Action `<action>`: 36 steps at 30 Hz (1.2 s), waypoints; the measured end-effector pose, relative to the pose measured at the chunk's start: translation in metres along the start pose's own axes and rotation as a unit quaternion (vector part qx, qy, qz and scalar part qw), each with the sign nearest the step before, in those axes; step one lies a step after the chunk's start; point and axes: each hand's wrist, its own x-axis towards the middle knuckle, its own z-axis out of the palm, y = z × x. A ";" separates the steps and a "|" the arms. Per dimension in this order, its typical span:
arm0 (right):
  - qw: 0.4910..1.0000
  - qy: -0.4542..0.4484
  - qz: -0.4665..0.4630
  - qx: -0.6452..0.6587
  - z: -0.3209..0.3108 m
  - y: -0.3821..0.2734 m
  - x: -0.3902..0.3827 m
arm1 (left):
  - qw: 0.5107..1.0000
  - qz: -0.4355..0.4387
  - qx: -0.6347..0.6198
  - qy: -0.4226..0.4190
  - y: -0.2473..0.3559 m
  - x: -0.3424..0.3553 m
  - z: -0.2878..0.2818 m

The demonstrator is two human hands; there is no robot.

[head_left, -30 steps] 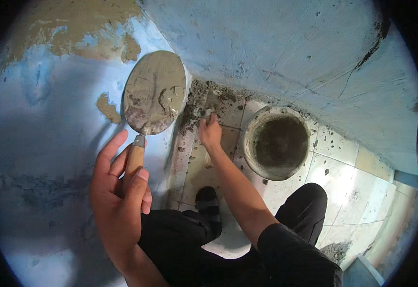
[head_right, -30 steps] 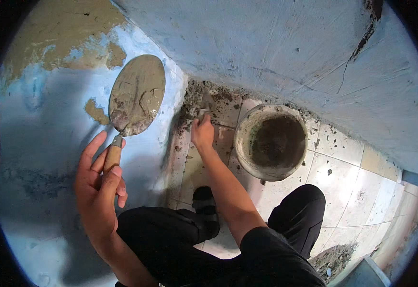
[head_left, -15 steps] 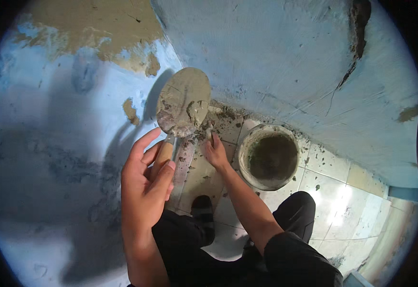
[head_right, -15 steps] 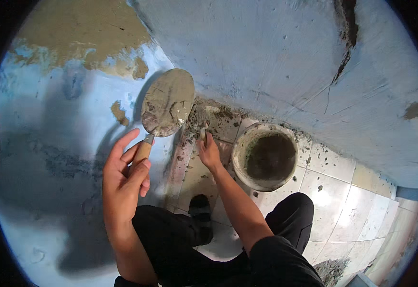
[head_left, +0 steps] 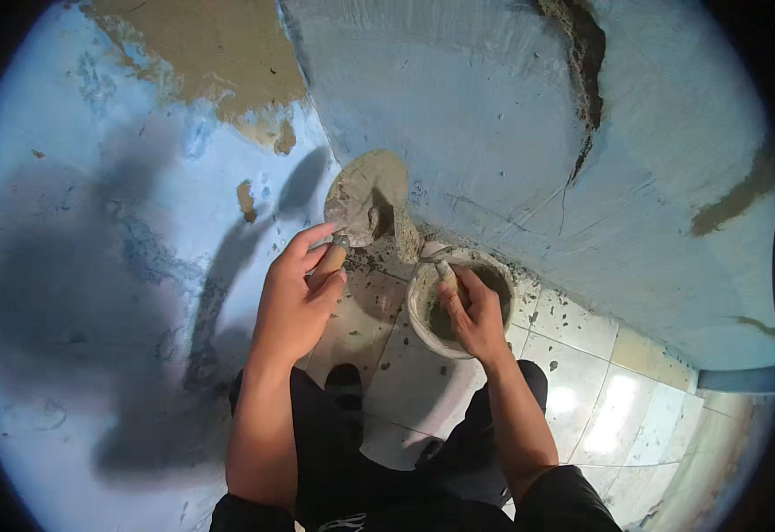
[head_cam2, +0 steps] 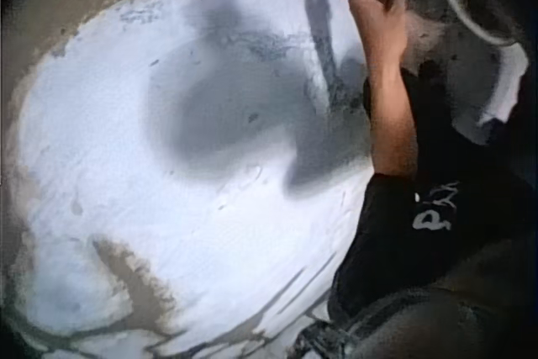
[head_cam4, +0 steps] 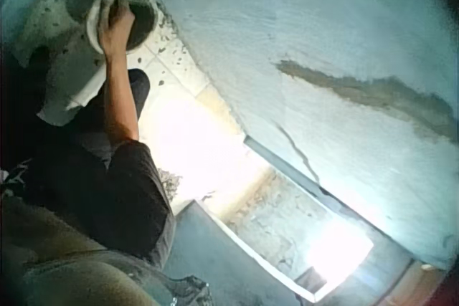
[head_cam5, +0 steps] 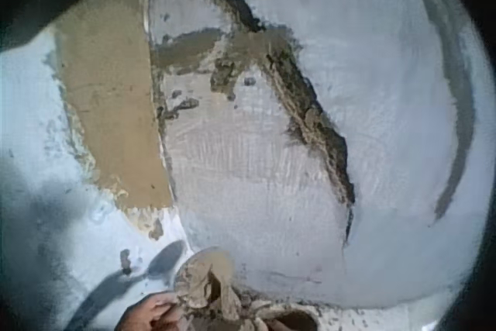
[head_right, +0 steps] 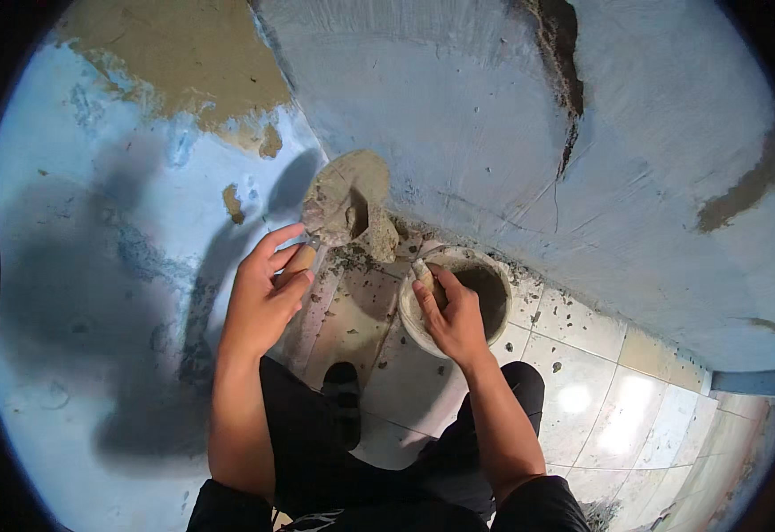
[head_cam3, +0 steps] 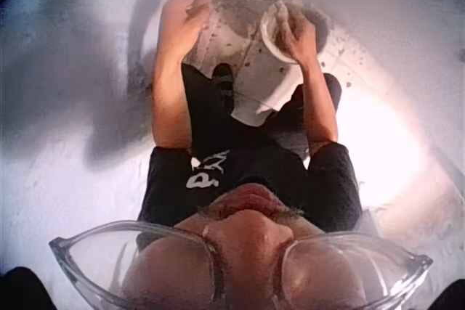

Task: The person applies cement mixture from a bucket onto a cracked wall using a handheld trowel to repair the wall.

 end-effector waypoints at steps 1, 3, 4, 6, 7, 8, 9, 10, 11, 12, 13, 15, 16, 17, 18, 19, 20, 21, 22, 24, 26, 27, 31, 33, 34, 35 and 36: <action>0.999 -0.015 0.030 0.019 -0.005 -0.004 0.001 | 1.000 0.011 0.001 0.004 -0.002 0.000 0.004; 0.997 -0.032 0.059 0.041 -0.009 -0.004 0.001 | 1.000 0.022 0.005 0.006 0.001 -0.004 0.008; 0.996 -0.044 0.062 0.051 -0.010 0.001 0.001 | 1.000 0.024 0.006 0.008 0.001 -0.004 0.011; 0.994 -0.057 0.064 0.063 -0.010 0.002 -0.001 | 0.999 0.046 0.003 -0.001 -0.002 -0.005 0.016; 0.994 -0.047 0.076 0.068 -0.005 -0.002 -0.002 | 0.999 0.047 0.005 -0.002 -0.002 -0.004 0.018; 0.993 -0.038 0.088 0.072 -0.002 -0.006 -0.004 | 0.999 0.048 0.004 -0.001 -0.003 -0.005 0.022; 0.989 -0.029 0.091 0.114 0.009 0.009 -0.006 | 0.998 0.062 0.009 -0.006 -0.004 -0.005 0.026; 0.989 -0.027 0.090 0.111 0.014 0.014 -0.009 | 0.997 0.077 0.011 -0.014 -0.005 -0.004 0.033; 0.982 -0.016 0.107 0.156 0.025 0.014 -0.010 | 0.997 0.079 0.013 -0.023 -0.003 -0.005 0.037; 0.972 -0.006 0.124 0.200 0.034 0.012 -0.012 | 0.996 0.082 0.013 -0.022 -0.005 -0.004 0.041; 0.965 0.021 0.128 0.227 0.046 0.008 -0.013 | 0.996 0.086 0.017 -0.026 -0.009 -0.003 0.043; 0.948 0.030 0.138 0.285 0.057 0.006 -0.014 | 0.996 0.067 0.043 -0.037 -0.011 -0.003 0.046; 0.927 0.039 0.151 0.340 0.062 0.003 -0.014 | 0.996 0.069 0.044 -0.036 -0.012 -0.003 0.049; 0.914 0.059 0.168 0.366 0.068 -0.003 -0.012 | 0.994 0.087 0.055 -0.029 -0.015 -0.003 0.053; 0.914 0.059 0.166 0.367 0.072 -0.005 -0.012 | 0.992 0.104 0.067 -0.021 -0.016 -0.003 0.056; 0.903 0.061 0.177 0.387 0.074 -0.005 -0.011 | 0.997 0.057 0.041 -0.045 -0.010 -0.004 0.058; 0.892 0.062 0.188 0.407 0.077 -0.005 -0.010 | 0.996 0.059 0.040 -0.045 -0.011 -0.003 0.061; 0.888 0.063 0.177 0.420 0.082 -0.002 -0.008 | 0.994 0.079 0.070 -0.029 -0.016 -0.002 0.065; 0.888 0.061 0.176 0.421 0.083 -0.004 -0.007 | 0.990 0.097 0.099 -0.012 -0.021 -0.003 0.066; 0.865 0.051 0.218 0.449 0.085 -0.009 -0.002 | 0.986 0.118 0.120 -0.012 -0.029 -0.003 0.066; 0.870 0.064 0.211 0.442 0.080 0.000 0.003 | 0.969 0.170 0.177 -0.013 -0.025 -0.002 0.079; 0.875 0.074 0.205 0.432 0.078 0.005 0.006 | 0.971 0.156 0.180 -0.036 -0.020 -0.003 0.084; 0.851 0.100 0.203 0.473 0.087 0.003 0.020 | 0.967 0.165 0.189 -0.047 -0.038 -0.002 0.083; 0.812 0.045 0.279 0.511 0.073 -0.017 0.021 | 0.969 0.163 0.174 -0.066 -0.040 -0.002 0.080; 0.811 0.046 0.277 0.513 0.070 -0.019 0.023 | 0.968 0.165 0.177 -0.067 -0.039 -0.003 0.080; 0.809 0.043 0.287 0.511 0.068 -0.020 0.024 | 0.966 0.167 0.188 -0.063 -0.038 -0.004 0.081; 0.807 0.039 0.297 0.509 0.066 -0.019 0.025 | 0.964 0.168 0.198 -0.059 -0.038 -0.005 0.082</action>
